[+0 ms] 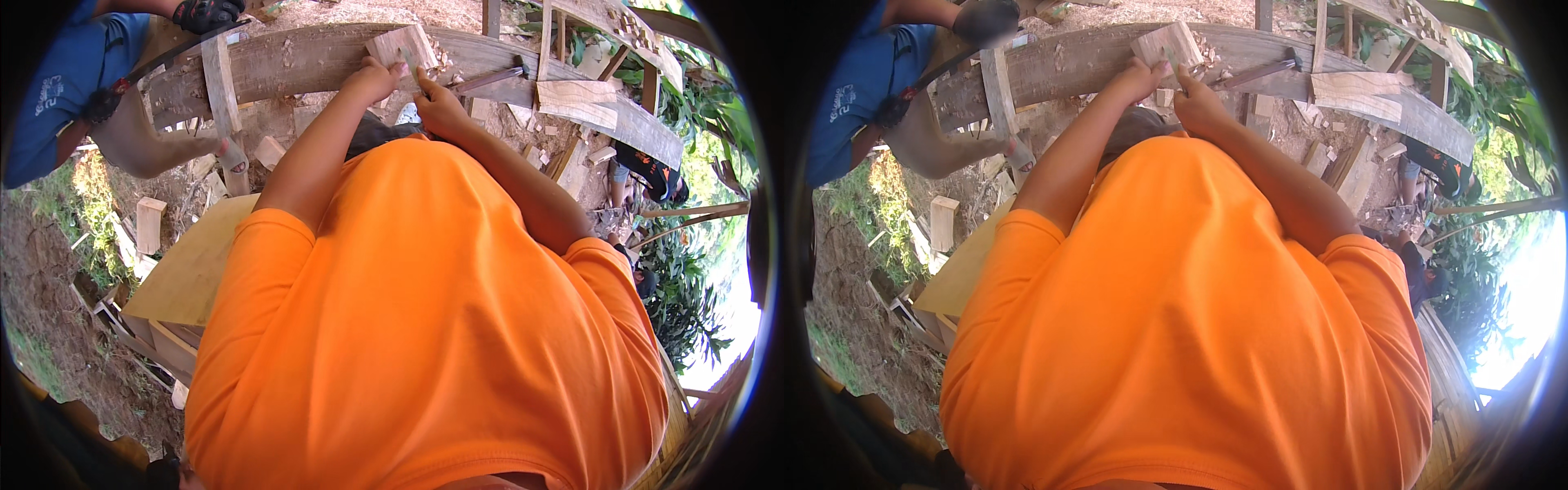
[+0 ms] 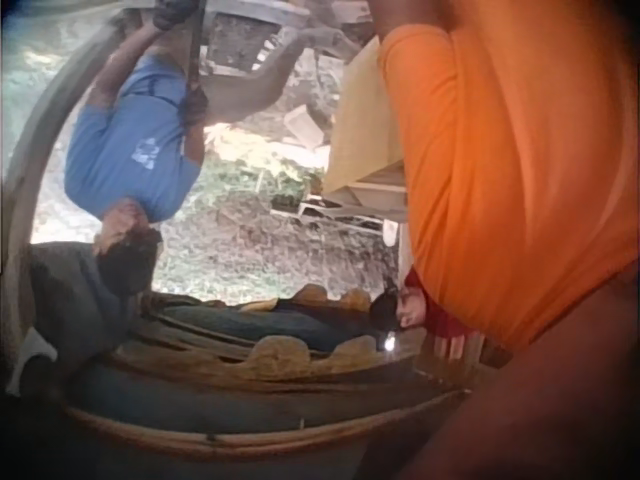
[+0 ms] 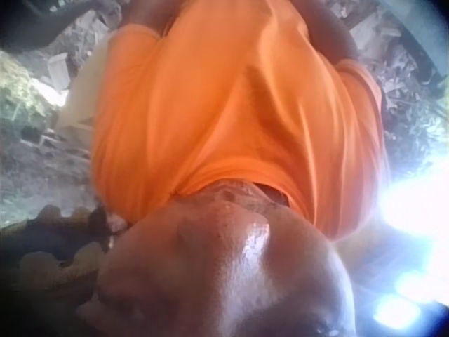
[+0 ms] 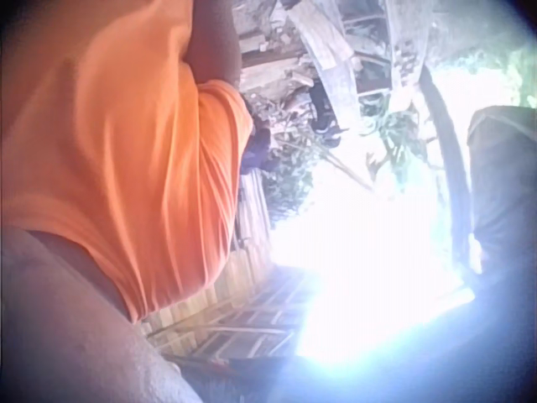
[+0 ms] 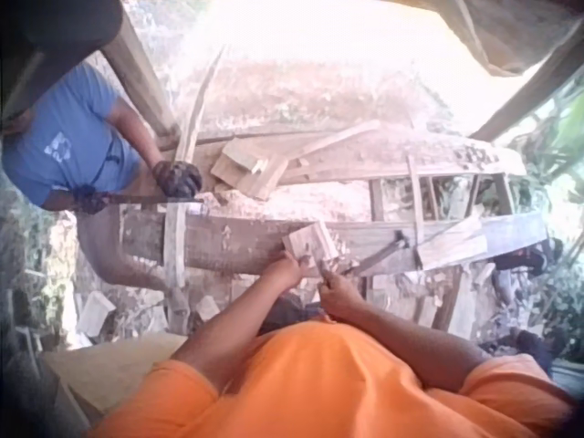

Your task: The person carves a wooden block held on a larger beam using a small knife, then checks the shape by picking it up and looking at it.

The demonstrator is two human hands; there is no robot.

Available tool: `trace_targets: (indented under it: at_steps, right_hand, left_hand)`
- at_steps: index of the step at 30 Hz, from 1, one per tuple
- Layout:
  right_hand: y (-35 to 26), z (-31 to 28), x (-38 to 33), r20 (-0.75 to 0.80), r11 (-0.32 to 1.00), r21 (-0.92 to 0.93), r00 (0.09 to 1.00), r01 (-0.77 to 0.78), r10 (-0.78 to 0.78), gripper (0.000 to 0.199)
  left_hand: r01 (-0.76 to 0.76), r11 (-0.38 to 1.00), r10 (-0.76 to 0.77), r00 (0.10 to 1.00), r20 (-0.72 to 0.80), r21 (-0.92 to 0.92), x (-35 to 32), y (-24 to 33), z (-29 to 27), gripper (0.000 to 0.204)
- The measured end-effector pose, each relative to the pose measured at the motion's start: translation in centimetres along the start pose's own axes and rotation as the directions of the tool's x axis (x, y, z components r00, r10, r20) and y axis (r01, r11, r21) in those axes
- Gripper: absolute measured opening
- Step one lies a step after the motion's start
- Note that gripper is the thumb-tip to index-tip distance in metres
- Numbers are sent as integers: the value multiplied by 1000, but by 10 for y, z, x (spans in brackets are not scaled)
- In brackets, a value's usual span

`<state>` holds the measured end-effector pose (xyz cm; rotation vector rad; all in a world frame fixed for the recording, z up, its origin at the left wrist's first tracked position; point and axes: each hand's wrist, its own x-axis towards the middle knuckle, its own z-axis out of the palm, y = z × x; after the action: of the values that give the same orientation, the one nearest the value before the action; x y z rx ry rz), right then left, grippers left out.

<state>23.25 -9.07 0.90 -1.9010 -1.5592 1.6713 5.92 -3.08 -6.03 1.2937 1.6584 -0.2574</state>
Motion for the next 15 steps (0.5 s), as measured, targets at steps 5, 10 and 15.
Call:
trace_targets:
  at_steps: [5,10,15]
  right_hand:
    - [-4,6,4,-57,993,-108,997,48,-54,64]
    - [3,0,22,-53,987,-82,988,141,-146,64]
    - [-41,-33,67,-99,967,244,994,72,-49,59]
  left_hand:
    - [-36,999,35,999,-18,-29,3,-4,1,106]
    - [3,996,2,998,57,-84,1,1,-5,113]
    - [-39,999,39,998,-43,-14,16,-9,1,116]
